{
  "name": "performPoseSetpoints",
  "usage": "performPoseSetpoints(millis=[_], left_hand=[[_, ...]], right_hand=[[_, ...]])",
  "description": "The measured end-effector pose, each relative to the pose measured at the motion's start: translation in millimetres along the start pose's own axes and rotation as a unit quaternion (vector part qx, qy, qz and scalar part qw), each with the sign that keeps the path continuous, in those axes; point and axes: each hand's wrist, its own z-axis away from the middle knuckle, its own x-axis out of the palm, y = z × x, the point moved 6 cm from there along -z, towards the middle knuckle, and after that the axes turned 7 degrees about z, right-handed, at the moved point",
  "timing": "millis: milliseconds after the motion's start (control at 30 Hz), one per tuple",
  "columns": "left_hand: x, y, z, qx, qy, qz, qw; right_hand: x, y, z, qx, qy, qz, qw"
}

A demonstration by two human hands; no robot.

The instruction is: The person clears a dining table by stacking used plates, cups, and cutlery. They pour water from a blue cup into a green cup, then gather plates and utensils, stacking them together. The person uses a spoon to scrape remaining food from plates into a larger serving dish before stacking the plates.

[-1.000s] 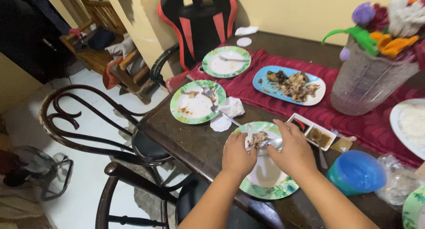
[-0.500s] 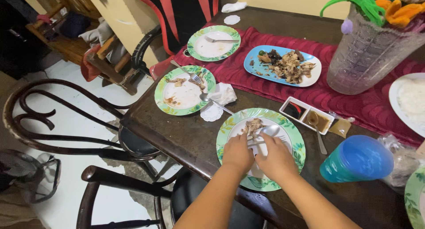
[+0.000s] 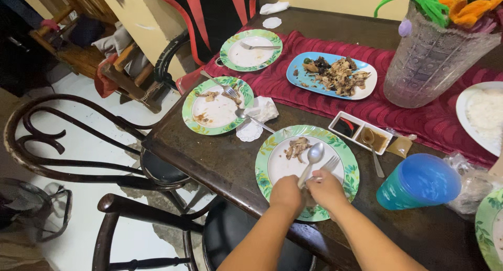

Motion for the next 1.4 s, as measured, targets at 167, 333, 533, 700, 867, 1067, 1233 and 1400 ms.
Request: performPoseSetpoints(millis=[167,333,533,700,867,1067,1233,1400], left_hand=[[5.2,0.8,6.0,-0.042,-0.014,0.078,0.996],[9.3,-0.5,3.0,0.001,-0.028,0.071,0.997],[-14.4,26.6,9.1,0.063,0.011,0.154,0.986],[-40.3,71.9,21.6,0.080,0.005,0.230,0.970],[-48.6,120.0,44.5,0.162,0.012,0.263,0.951],[-39.1,188.5,79.0,0.240,-0.017,0.229,0.943],[4.6,242.4,98.6,0.233,-0.025,0.208,0.950],[73.9,296.6,121.3,0.317,0.028,0.170,0.933]], right_hand=[[-2.0,10.8,0.9,-0.010,0.070,-0.063,0.996],[-5.7,15.6,-0.9,-0.015,0.095,-0.138,0.986],[-18.2,-23.7,11.0,-0.046,0.126,-0.190,0.972],[-41.6,-73.4,31.0,-0.015,0.093,-0.288,0.953],[-80.3,-103.3,57.3,-0.034,0.035,-0.356,0.933],[-161.8,-117.7,93.8,-0.100,0.066,-0.327,0.937],[-246.1,-97.5,136.1,-0.127,0.131,-0.308,0.934],[-330.0,-34.7,167.4,-0.101,0.196,-0.270,0.937]])
